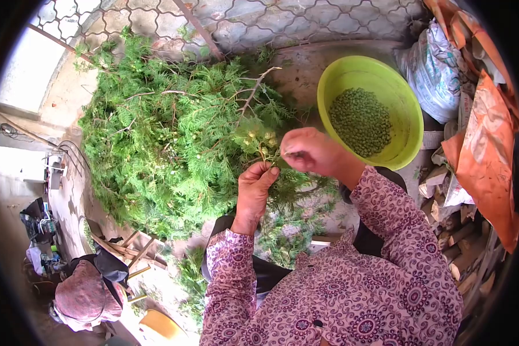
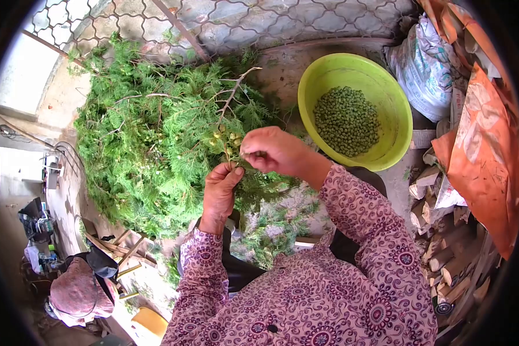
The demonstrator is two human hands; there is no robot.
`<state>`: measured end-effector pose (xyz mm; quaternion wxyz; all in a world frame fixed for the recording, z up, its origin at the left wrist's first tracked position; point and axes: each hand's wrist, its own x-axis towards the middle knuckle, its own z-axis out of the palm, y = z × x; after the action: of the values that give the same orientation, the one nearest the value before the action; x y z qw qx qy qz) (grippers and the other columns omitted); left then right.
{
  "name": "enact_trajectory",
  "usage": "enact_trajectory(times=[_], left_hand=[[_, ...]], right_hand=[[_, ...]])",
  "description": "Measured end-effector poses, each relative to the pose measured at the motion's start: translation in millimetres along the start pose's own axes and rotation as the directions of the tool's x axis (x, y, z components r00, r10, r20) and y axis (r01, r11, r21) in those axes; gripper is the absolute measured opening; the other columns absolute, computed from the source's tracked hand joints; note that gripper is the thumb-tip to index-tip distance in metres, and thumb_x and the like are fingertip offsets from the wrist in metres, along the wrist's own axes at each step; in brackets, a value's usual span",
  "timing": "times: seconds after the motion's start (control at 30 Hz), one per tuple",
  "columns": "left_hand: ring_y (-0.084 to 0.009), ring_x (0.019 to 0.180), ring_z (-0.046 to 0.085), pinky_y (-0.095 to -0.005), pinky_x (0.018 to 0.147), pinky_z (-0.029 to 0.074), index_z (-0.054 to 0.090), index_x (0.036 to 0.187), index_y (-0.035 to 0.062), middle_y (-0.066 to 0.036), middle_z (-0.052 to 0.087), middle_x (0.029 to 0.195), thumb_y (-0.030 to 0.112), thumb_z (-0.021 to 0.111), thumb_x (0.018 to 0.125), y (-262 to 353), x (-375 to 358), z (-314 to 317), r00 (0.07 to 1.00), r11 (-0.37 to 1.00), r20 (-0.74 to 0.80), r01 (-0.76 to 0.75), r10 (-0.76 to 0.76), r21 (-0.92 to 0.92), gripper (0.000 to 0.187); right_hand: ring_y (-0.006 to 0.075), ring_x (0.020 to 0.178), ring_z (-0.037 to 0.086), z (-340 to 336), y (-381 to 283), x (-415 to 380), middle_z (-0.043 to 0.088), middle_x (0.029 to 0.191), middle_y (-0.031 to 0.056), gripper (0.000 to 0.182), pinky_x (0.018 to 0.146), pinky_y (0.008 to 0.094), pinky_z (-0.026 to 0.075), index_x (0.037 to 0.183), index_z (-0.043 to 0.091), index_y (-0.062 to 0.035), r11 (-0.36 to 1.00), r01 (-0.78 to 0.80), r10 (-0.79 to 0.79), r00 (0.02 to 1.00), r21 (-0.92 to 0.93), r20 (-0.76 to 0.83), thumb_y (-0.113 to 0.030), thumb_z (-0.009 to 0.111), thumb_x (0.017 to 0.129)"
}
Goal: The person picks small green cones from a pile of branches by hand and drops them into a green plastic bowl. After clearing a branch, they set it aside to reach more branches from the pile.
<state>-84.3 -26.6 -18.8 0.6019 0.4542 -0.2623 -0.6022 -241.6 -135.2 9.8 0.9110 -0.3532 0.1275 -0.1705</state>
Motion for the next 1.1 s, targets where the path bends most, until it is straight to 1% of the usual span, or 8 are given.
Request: enact_trajectory(times=[0.13, 0.23, 0.3, 0.43, 0.5, 0.83, 1.03, 1.1], left_hand=[[-0.0035, 0.068, 0.050, -0.0169, 0.063, 0.041, 0.061, 0.087, -0.0005, 0.001, 0.059, 0.078, -0.001, 0.060, 0.078, -2.4, -1.1, -1.1, 0.999, 0.992, -0.034, -0.014, 0.019, 0.129, 0.010], [-0.0031, 0.069, 0.050, -0.0170, 0.063, 0.041, 0.062, 0.090, -0.0005, 0.001, 0.060, 0.079, -0.002, 0.060, 0.078, -4.7, -1.1, -1.5, 0.999, 0.975, -0.040, -0.018, 0.027, 0.221, 0.012], [-0.0027, 0.069, 0.050, -0.0168, 0.063, 0.041, 0.062, 0.091, -0.0003, 0.002, 0.060, 0.079, -0.001, 0.060, 0.078, -6.1, -2.6, -2.0, 0.999, 0.964, -0.031, -0.022, 0.031, 0.264, 0.013], [-0.0028, 0.072, 0.049, -0.0171, 0.065, 0.040, 0.061, 0.089, 0.0001, 0.002, 0.058, 0.080, -0.003, 0.060, 0.077, -4.4, -6.1, -0.4, 0.996, 0.948, 0.089, -0.012, -0.017, 0.317, 0.012], [-0.0028, 0.073, 0.048, -0.0174, 0.065, 0.040, 0.061, 0.088, 0.0001, 0.002, 0.058, 0.081, -0.003, 0.059, 0.077, -4.7, -6.6, -1.6, 0.992, 0.935, 0.121, -0.026, -0.018, 0.354, 0.012], [-0.0075, 0.071, 0.049, -0.0210, 0.068, 0.040, 0.058, 0.091, 0.0006, -0.001, 0.057, 0.077, 0.012, 0.064, 0.078, 11.6, -5.6, 1.3, 0.991, 0.996, 0.098, 0.089, -0.087, -0.019, 0.018], [-0.0095, 0.062, 0.049, -0.0230, 0.061, 0.040, 0.059, 0.086, 0.0016, -0.001, 0.057, 0.072, 0.012, 0.064, 0.078, 13.1, -10.7, -1.8, 0.983, 0.984, 0.117, 0.152, -0.140, -0.097, 0.014], [-0.0099, 0.060, 0.049, -0.0234, 0.059, 0.040, 0.059, 0.084, 0.0018, -0.001, 0.057, 0.071, 0.011, 0.064, 0.077, 15.2, -12.4, 1.0, 0.986, 0.971, 0.068, 0.159, -0.150, -0.175, 0.012]], right_hand=[[0.0082, 0.055, 0.050, 14.9, -11.2, -2.5, 0.054, 0.068, 0.0017, 0.009, 0.045, 0.0192, 0.036, 0.082, 0.057, -0.0013, 0.993, 0.115, -0.109, 0.985, 0.038, -0.130, -0.008, 0.052, 0.078], [0.0085, 0.058, 0.050, 14.3, -7.8, 0.8, 0.055, 0.072, 0.0028, 0.015, 0.045, 0.0189, 0.037, 0.088, 0.056, 0.0001, 0.981, 0.020, -0.068, 0.967, -0.192, -0.246, -0.009, 0.055, 0.076], [0.0072, 0.062, 0.052, 15.1, -5.5, 1.0, 0.055, 0.073, 0.0023, 0.022, 0.049, 0.0189, 0.039, 0.090, 0.057, 0.0002, 0.846, -0.103, -0.082, 0.944, -0.522, -0.320, -0.016, 0.061, 0.075], [0.0049, 0.063, 0.050, 5.3, 4.4, 4.8, 0.053, 0.069, 0.0006, 0.026, 0.052, 0.0188, 0.039, 0.087, 0.058, -0.0001, 0.802, -0.050, -0.107, 0.969, -0.595, -0.225, -0.019, 0.066, 0.072], [0.0041, 0.061, 0.049, 0.8, 6.1, 5.9, 0.052, 0.068, -0.0002, 0.023, 0.051, 0.0189, 0.039, 0.084, 0.058, -0.0004, 0.635, -0.056, -0.139, 0.973, -0.771, -0.185, -0.016, 0.068, 0.070], [0.0053, 0.055, 0.049, 12.4, 2.1, 1.5, 0.051, 0.064, -0.0009, 0.020, 0.048, 0.0194, 0.037, 0.081, 0.058, -0.0013, 0.789, -0.126, -0.018, 0.974, -0.602, -0.227, -0.014, 0.068, 0.070], [0.0068, 0.050, 0.046, 9.5, 8.7, 0.6, 0.052, 0.062, 0.0008, 0.015, 0.044, 0.0191, 0.034, 0.082, 0.056, -0.0026, 0.925, -0.193, 0.157, 0.978, -0.326, -0.134, -0.011, 0.064, 0.073], [0.0073, 0.048, 0.044, 10.3, 9.7, 1.0, 0.051, 0.061, 0.0018, 0.009, 0.043, 0.0196, 0.033, 0.083, 0.055, -0.0024, 0.992, -0.121, 0.119, 0.991, -0.033, -0.065, -0.008, 0.059, 0.076]])
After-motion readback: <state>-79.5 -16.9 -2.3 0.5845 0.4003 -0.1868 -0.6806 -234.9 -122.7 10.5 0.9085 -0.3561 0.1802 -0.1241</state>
